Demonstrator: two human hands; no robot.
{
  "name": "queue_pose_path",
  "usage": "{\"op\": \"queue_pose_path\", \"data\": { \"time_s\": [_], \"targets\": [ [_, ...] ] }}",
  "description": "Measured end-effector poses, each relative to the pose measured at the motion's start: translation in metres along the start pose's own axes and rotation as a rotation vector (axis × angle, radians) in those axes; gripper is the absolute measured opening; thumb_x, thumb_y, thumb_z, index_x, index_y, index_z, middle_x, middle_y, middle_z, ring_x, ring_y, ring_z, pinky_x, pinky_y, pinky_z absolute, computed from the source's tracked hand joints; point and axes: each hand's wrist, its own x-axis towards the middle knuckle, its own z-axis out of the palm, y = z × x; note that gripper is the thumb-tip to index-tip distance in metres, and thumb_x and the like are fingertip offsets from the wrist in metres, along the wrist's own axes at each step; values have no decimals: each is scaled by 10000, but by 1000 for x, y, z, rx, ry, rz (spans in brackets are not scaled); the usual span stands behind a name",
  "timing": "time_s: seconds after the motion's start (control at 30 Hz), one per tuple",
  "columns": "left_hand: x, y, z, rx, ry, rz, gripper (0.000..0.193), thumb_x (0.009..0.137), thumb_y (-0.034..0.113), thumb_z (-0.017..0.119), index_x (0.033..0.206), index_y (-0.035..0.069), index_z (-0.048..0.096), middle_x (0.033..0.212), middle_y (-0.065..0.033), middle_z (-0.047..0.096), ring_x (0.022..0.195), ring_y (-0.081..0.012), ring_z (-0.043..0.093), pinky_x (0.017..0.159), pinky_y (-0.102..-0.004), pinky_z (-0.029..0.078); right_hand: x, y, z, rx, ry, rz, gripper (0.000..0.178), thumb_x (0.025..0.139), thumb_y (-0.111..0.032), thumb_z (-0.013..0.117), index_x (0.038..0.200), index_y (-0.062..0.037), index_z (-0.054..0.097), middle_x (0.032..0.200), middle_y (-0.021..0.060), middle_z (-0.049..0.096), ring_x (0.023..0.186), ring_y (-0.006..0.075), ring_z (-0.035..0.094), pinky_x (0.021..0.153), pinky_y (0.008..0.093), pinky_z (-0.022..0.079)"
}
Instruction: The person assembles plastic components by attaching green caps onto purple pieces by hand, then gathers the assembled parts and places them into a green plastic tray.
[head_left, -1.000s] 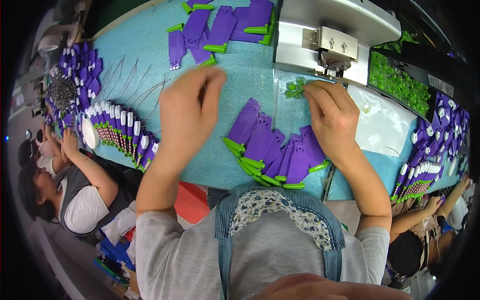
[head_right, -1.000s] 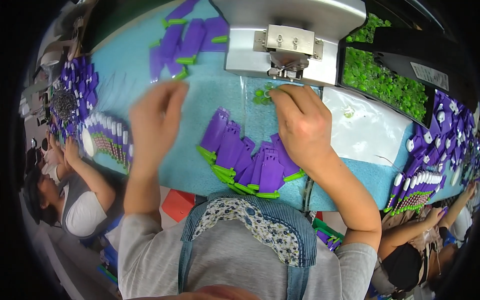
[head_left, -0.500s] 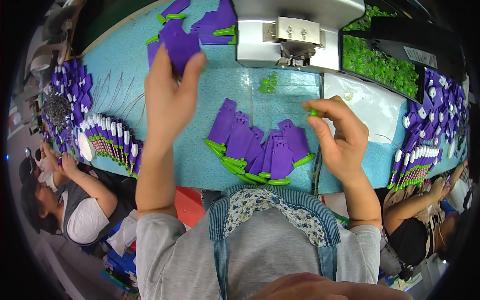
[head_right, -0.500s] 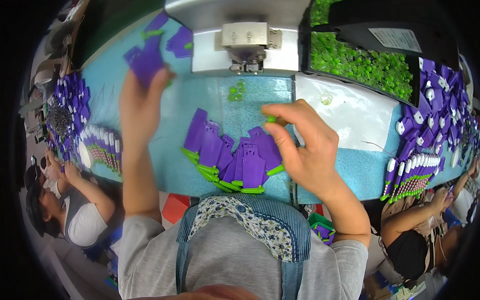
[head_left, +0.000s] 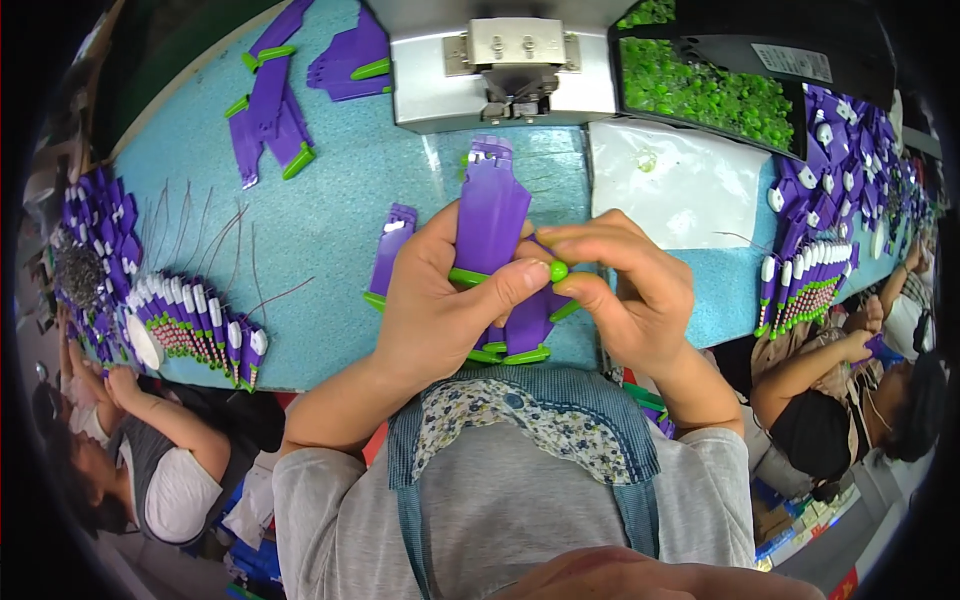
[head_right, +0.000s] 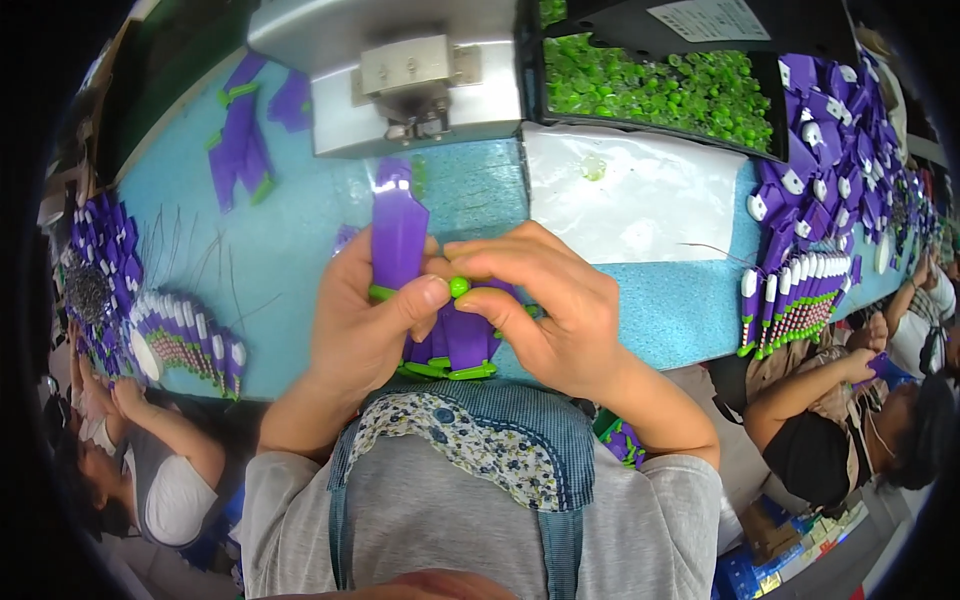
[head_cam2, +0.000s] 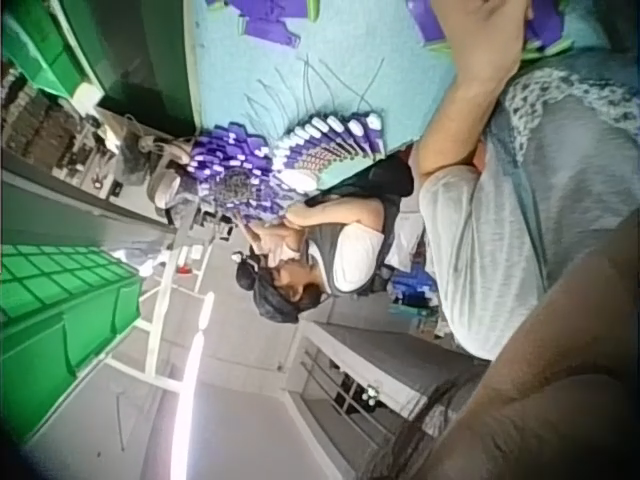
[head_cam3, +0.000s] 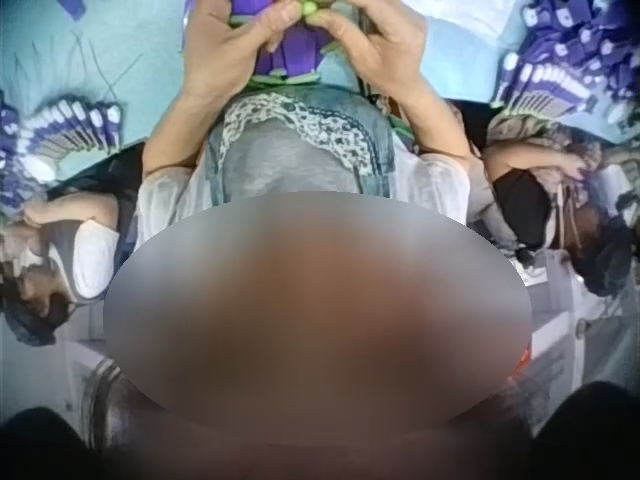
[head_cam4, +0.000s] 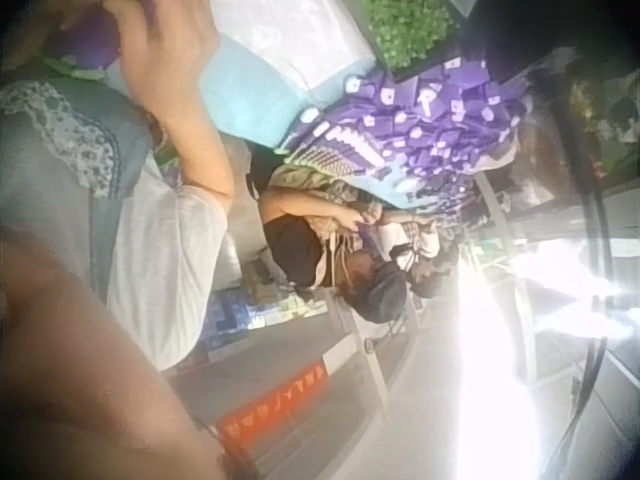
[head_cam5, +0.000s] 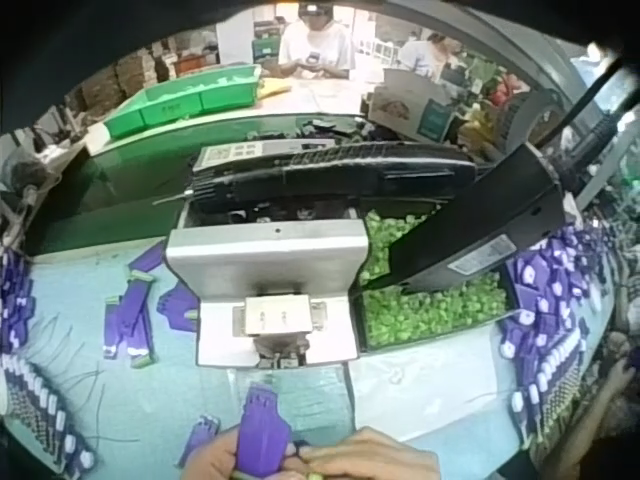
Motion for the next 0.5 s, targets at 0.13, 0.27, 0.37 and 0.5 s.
{"op": "queue_pose_path", "data": {
  "time_s": [0.13, 0.27, 0.37, 0.5],
  "targets": [
    [8, -2, 9, 78, -10, 24, 248, 915, 107, 647, 1118, 11, 544, 891, -19, 641, 642, -46, 532, 560, -201, 447, 6, 4, -9, -65, 3, -89, 239, 722, 7, 747, 941, 16, 650, 903, 125, 666, 765, 267, 609, 655, 337, 483],
    [9, -6, 13, -26, -7, 36, 231, 1013, 200, 471, 1157, 19, 478, 979, -68, 610, 736, -73, 551, 630, -230, 479, 13, 26, -39, -546, 118, -101, 206, 712, 4, 723, 898, -18, 638, 900, 98, 650, 795, 284, 573, 698, 375, 451],
    [9, -8, 5, 32, -44, 15, 250, 1008, 228, 469, 1164, 33, 465, 957, -71, 570, 758, -111, 536, 655, -252, 458, 17, 48, -56, -810, 142, -86, 182, 712, -16, 716, 875, -40, 637, 915, 63, 634, 834, 266, 547, 727, 382, 416],
    [6, -7, 7, 56, -80, 20, 288, 984, 208, 490, 1208, 28, 458, 948, -79, 552, 776, -146, 534, 681, -275, 441, 17, 56, -56, -996, 99, -102, 178, 709, -44, 716, 871, -55, 643, 941, 29, 624, 866, 237, 530, 749, 376, 376]
  ]
}}
